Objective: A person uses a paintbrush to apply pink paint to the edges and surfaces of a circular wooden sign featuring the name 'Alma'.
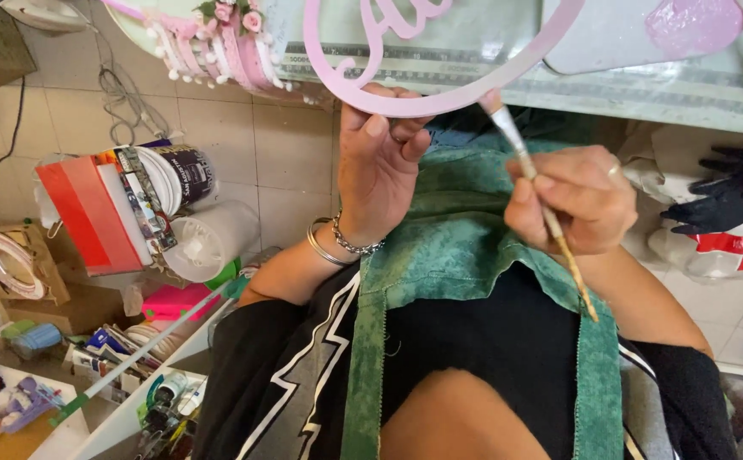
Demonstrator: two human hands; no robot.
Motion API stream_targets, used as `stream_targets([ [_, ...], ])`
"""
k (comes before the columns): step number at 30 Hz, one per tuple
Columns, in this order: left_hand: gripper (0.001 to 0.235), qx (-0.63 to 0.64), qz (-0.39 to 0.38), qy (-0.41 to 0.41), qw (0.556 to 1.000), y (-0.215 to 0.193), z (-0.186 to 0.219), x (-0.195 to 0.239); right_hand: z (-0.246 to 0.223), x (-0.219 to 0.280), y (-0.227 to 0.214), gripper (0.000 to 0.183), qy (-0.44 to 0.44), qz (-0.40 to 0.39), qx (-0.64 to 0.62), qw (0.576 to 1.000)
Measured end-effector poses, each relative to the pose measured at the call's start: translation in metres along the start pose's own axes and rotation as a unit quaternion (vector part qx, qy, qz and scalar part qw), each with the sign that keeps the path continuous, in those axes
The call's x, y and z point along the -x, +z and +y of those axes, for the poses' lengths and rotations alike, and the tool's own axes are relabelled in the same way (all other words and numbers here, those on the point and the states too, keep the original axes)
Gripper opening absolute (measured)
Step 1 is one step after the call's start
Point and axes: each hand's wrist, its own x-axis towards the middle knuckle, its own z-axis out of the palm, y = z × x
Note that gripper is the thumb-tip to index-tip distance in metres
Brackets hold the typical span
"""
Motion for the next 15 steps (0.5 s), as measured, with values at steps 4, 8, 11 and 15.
stream_targets([
  [4, 0.017, 0.008, -0.011, 0.002, 1.000, -0.009, -0.005, -0.001, 0.004, 0.007, -0.002, 0.010, -0.045, -0.008, -0.115, 0.992],
  [8, 0.019, -0.033, -0.056, 0.014, 0.998, -0.036, -0.012, 0.005, -0.002, 0.009, -0.025, 0.013, 0.024, -0.095, -0.054, 0.994],
  [11, 0.019, -0.060, -0.071, 0.010, 0.996, -0.059, -0.017, 0.010, 0.002, 0.016, -0.043, 0.020, 0.049, -0.078, -0.122, 0.988],
  [15, 0.020, -0.137, -0.076, -0.002, 0.988, -0.078, -0.021, 0.017, -0.024, -0.005, -0.040, 0.013, 0.159, -0.078, 0.020, 0.984],
])
